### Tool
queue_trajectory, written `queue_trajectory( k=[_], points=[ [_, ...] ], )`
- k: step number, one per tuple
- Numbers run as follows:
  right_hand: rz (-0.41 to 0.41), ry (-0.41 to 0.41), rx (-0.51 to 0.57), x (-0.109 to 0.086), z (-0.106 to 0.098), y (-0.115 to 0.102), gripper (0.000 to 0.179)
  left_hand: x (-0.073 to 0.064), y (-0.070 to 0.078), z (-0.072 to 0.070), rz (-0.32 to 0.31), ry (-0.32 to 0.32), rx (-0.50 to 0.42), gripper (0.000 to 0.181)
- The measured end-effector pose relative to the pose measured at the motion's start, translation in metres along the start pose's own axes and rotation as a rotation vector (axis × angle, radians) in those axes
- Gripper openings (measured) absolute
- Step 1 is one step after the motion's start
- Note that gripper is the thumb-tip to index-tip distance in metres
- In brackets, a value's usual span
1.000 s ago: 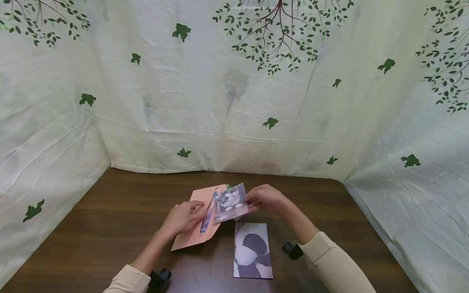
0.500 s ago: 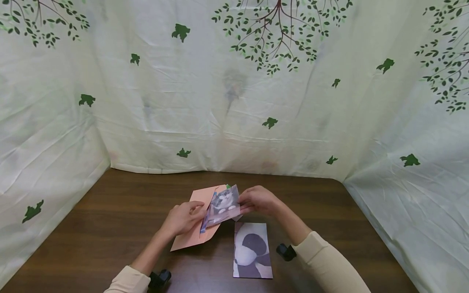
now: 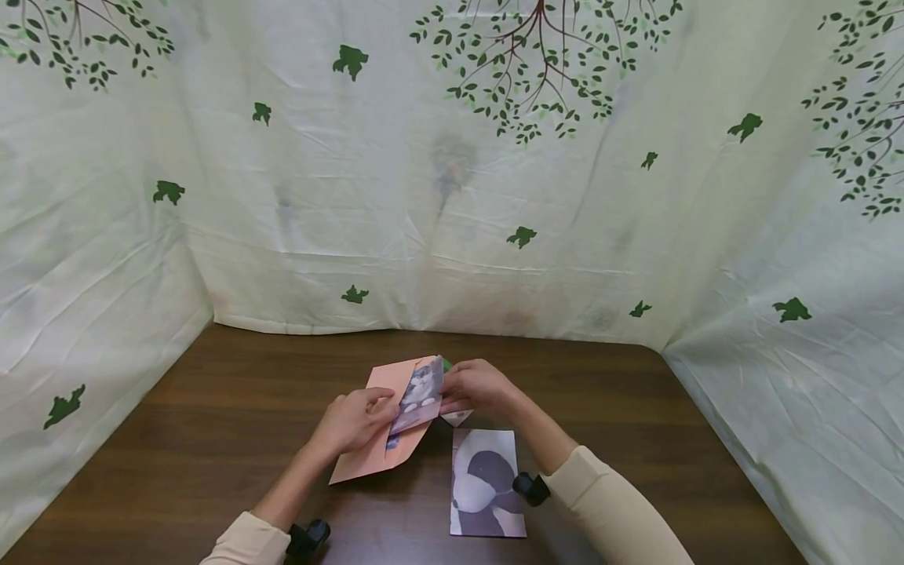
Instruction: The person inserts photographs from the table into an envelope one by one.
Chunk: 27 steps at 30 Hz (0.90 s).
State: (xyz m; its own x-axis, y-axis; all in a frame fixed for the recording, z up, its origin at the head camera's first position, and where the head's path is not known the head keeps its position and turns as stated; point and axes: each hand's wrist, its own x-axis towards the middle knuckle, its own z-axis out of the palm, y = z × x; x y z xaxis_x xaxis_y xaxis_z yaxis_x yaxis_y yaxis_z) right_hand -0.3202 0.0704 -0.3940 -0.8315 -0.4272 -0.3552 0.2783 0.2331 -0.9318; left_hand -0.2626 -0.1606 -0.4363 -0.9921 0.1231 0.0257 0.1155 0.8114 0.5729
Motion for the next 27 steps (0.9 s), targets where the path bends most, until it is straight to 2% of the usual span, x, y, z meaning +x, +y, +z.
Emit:
queue_trajectory(
  k=[10, 17, 27],
  points=[
    [0.002, 0.028, -0.044, 0.006, 0.005, 0.003, 0.026, 0.001, 0.002, 0.001, -0.001, -0.01, -0.001, 0.043],
    [0.002, 0.016, -0.024, 0.011, 0.01, 0.004, 0.024, 0.003, 0.0, 0.003, 0.016, 0.005, 0.014, 0.043],
    [-0.01, 0.027, -0.039, 0.017, 0.024, 0.009, 0.021, 0.003, 0.001, 0.003, -0.008, -0.002, -0.002, 0.043]
  ],
)
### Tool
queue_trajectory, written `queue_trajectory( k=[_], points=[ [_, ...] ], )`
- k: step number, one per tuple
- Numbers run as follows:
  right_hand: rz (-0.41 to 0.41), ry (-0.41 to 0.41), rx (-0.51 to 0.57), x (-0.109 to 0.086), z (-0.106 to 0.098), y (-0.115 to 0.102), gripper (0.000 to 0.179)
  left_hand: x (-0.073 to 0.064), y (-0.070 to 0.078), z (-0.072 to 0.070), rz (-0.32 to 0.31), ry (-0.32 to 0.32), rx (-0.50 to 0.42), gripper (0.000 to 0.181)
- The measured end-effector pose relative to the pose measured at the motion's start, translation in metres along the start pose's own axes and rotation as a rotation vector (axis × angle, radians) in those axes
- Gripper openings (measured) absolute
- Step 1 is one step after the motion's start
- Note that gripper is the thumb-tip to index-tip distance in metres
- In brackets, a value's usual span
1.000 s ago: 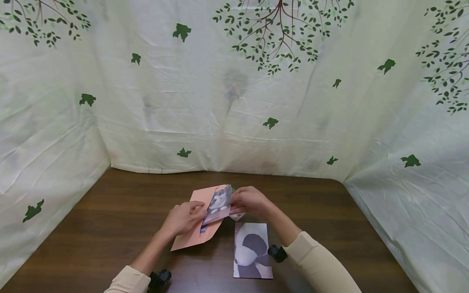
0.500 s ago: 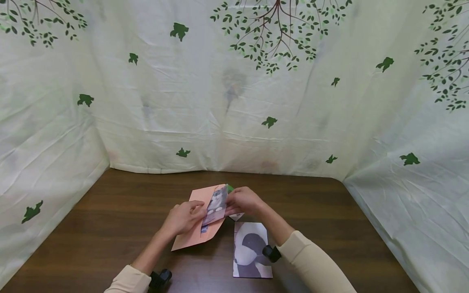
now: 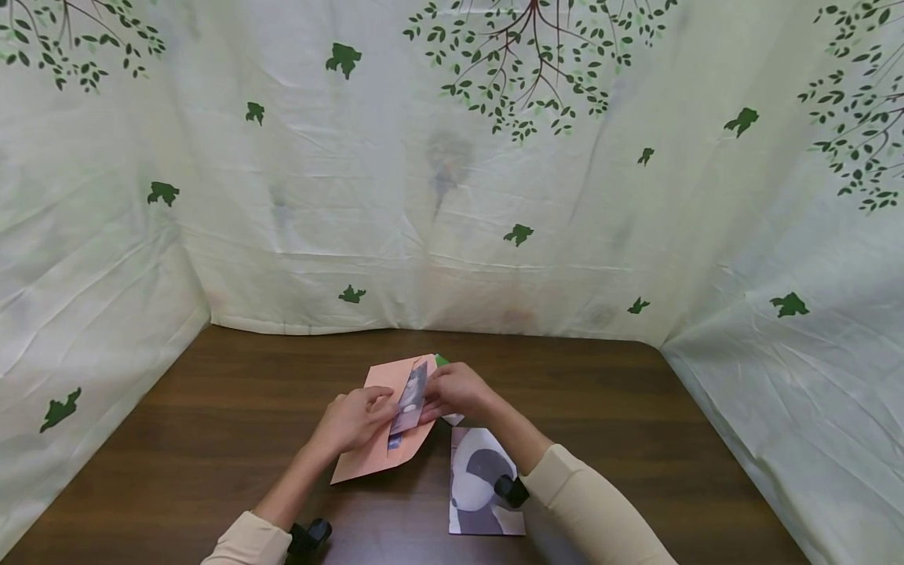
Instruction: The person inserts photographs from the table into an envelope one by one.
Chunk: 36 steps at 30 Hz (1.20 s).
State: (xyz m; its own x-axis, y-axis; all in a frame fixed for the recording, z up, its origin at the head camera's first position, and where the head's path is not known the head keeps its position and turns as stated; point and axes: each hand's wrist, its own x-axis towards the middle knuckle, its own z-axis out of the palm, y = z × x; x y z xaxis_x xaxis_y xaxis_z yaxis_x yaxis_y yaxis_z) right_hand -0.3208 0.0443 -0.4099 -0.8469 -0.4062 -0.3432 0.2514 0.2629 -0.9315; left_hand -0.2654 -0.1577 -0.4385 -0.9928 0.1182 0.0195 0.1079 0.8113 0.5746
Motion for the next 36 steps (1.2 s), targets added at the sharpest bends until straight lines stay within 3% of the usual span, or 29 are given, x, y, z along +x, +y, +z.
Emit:
queue_trajectory(
  k=[7, 36],
  points=[
    [0.006, 0.015, -0.036, 0.002, 0.005, 0.0, 0.021, 0.0, 0.0, 0.0, 0.018, 0.007, 0.004, 0.042],
    [0.02, -0.001, 0.05, 0.012, 0.025, 0.005, 0.014, 0.0, -0.002, 0.0, 0.044, 0.027, 0.0, 0.04]
  ],
)
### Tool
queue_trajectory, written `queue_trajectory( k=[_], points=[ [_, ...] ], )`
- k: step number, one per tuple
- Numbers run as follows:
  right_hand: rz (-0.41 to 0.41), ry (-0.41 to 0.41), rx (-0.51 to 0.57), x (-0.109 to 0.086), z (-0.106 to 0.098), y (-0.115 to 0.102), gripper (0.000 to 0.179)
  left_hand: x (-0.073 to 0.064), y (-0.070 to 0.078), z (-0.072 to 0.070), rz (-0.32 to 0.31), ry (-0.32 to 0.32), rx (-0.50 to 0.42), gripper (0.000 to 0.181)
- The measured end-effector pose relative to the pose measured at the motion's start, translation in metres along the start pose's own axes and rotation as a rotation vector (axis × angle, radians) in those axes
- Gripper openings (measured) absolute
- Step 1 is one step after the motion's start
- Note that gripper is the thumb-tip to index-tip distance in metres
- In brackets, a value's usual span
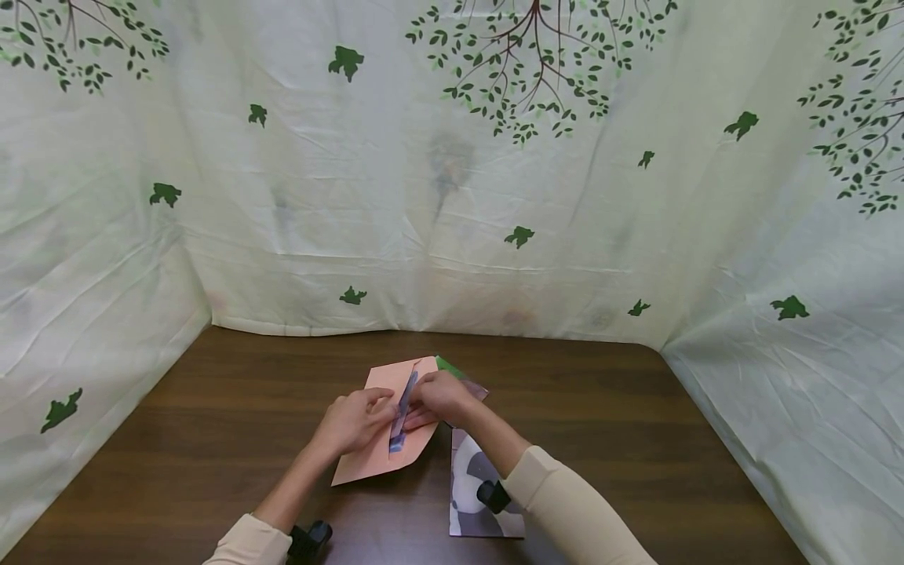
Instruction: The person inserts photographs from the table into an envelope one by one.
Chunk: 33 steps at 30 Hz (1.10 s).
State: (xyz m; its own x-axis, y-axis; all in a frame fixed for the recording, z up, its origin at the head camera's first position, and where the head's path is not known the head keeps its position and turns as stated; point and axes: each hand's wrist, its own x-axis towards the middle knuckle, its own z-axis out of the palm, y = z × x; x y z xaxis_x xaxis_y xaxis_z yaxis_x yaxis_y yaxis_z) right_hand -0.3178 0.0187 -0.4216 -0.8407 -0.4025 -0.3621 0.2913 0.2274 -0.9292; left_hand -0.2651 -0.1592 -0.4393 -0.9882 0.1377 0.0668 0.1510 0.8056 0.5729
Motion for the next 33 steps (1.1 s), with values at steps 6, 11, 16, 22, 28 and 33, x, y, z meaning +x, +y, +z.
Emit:
queue_trajectory(
  k=[6, 11, 16, 22, 28, 33],
  points=[
    [-0.004, 0.005, 0.006, 0.001, 0.001, 0.001, 0.014, 0.0, 0.0, 0.0, 0.0, -0.004, -0.004, 0.04],
    [-0.008, -0.002, 0.018, 0.003, 0.001, 0.003, 0.014, 0.0, 0.0, 0.0, 0.006, 0.001, -0.01, 0.039],
    [-0.014, -0.002, 0.022, 0.003, 0.001, 0.003, 0.016, 0.0, -0.002, 0.001, 0.007, 0.007, -0.01, 0.038],
    [0.01, -0.04, 0.023, -0.001, -0.002, 0.0, 0.02, 0.001, -0.002, 0.002, 0.008, 0.0, -0.003, 0.039],
    [0.012, -0.086, 0.01, -0.007, -0.014, -0.005, 0.027, 0.001, 0.0, 0.001, 0.002, -0.013, 0.002, 0.04],
    [0.009, -0.063, 0.005, -0.012, -0.03, -0.01, 0.036, 0.0, 0.0, 0.001, 0.0, -0.009, 0.008, 0.041]
  ],
)
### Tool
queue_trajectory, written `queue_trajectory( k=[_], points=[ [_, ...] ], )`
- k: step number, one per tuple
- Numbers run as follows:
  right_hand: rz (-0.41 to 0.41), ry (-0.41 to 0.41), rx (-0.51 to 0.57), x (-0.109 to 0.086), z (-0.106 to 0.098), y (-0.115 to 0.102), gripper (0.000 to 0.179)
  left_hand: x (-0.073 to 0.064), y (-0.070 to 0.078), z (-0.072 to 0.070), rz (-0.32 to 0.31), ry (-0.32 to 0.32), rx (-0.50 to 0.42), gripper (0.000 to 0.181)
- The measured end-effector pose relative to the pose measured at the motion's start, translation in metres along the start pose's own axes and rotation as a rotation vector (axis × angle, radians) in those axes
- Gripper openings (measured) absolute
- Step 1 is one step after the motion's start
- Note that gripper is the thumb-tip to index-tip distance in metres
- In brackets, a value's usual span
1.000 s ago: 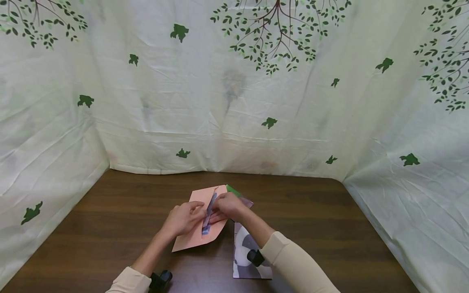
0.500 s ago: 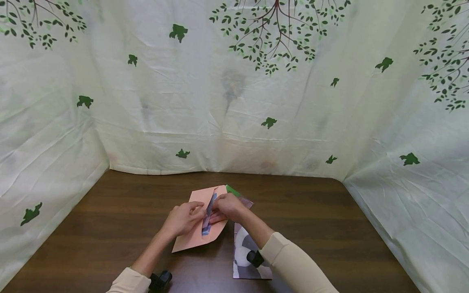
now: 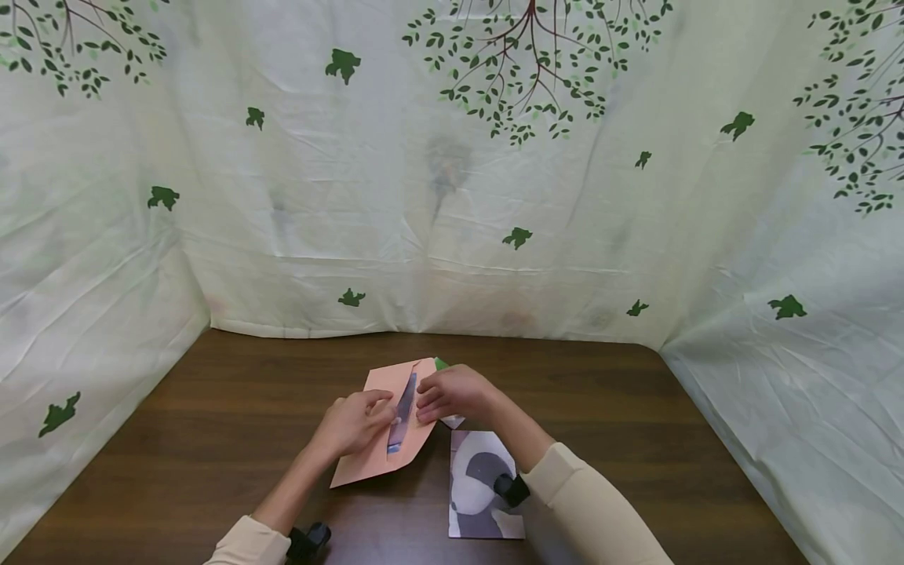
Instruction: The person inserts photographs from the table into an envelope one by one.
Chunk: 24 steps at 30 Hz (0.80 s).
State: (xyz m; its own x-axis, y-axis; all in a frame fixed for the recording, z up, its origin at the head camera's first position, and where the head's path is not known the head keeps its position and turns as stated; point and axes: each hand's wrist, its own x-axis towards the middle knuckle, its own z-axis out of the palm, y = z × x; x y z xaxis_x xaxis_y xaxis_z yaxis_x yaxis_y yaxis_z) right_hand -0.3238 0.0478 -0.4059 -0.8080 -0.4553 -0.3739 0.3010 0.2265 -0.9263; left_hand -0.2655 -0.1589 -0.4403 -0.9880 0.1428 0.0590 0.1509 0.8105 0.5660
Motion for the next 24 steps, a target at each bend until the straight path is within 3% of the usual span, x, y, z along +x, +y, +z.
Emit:
queue_trajectory(
  k=[5, 14, 24],
  points=[
    [-0.023, 0.029, 0.0, -0.007, -0.015, -0.002, 0.042, 0.001, 0.0, 0.0, -0.009, -0.006, 0.002, 0.041],
    [-0.054, 0.071, 0.103, -0.022, -0.037, 0.0, 0.044, 0.001, 0.0, -0.001, -0.018, -0.012, -0.006, 0.043],
    [-0.048, 0.102, -0.001, -0.038, -0.071, 0.011, 0.047, 0.0, 0.001, -0.003, -0.018, -0.018, -0.008, 0.043]
  ],
)
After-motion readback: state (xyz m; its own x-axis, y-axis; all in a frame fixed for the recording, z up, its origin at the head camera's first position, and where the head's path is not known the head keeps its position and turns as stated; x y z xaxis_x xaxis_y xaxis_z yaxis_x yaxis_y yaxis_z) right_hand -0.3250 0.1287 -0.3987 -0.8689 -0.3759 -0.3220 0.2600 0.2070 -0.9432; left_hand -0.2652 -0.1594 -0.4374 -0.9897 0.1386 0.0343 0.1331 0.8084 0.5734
